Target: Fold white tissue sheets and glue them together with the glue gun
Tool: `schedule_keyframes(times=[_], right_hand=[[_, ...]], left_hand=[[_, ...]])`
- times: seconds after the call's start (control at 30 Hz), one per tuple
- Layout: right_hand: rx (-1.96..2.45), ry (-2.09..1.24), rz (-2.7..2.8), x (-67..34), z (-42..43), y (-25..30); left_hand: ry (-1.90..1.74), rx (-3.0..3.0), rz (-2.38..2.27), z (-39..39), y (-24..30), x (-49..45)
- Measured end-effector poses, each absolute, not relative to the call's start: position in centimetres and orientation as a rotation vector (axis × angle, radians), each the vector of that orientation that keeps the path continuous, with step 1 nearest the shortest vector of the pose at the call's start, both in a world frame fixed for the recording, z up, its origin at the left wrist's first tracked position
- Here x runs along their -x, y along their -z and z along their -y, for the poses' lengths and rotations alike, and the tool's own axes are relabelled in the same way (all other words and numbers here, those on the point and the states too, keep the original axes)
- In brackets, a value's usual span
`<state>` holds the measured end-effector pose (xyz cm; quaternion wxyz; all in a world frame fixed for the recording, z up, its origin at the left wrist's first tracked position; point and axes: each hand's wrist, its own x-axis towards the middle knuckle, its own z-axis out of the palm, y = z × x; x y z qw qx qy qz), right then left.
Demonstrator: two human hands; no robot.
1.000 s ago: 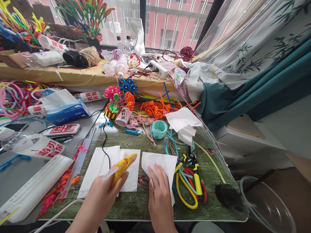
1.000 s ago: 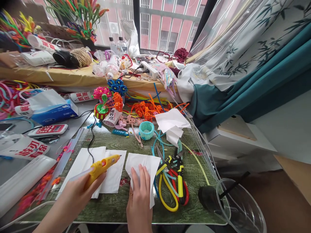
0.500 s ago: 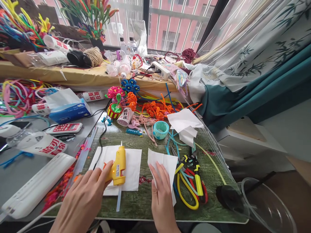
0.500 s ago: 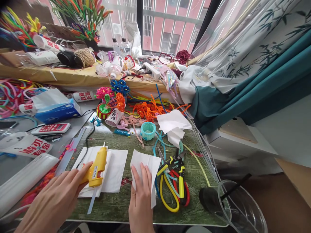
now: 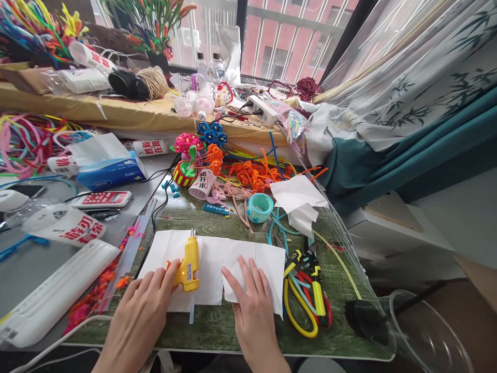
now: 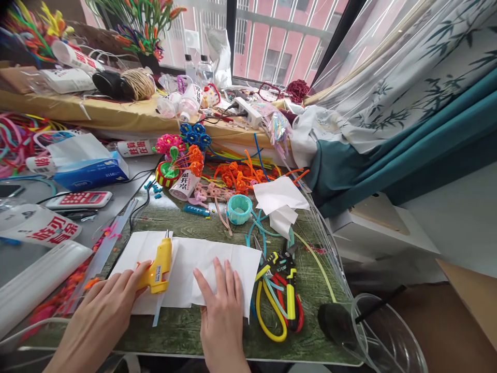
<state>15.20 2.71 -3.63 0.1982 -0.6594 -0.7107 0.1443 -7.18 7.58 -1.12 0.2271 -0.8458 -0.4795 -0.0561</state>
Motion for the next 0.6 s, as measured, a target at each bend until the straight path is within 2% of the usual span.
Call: schedule_keyframes(times=[0.3,0.6], right_hand=[[1.854,-0.381,2.032,-15.2,-3.0,3.6],[1.833,-0.362,2.036,-15.1,-3.2,4.1]], left_hand=[[0.119,2.353,1.431,-7.4,2.0,7.5],[0.089,2.331,1.352,-7.2,2.1,7.5]])
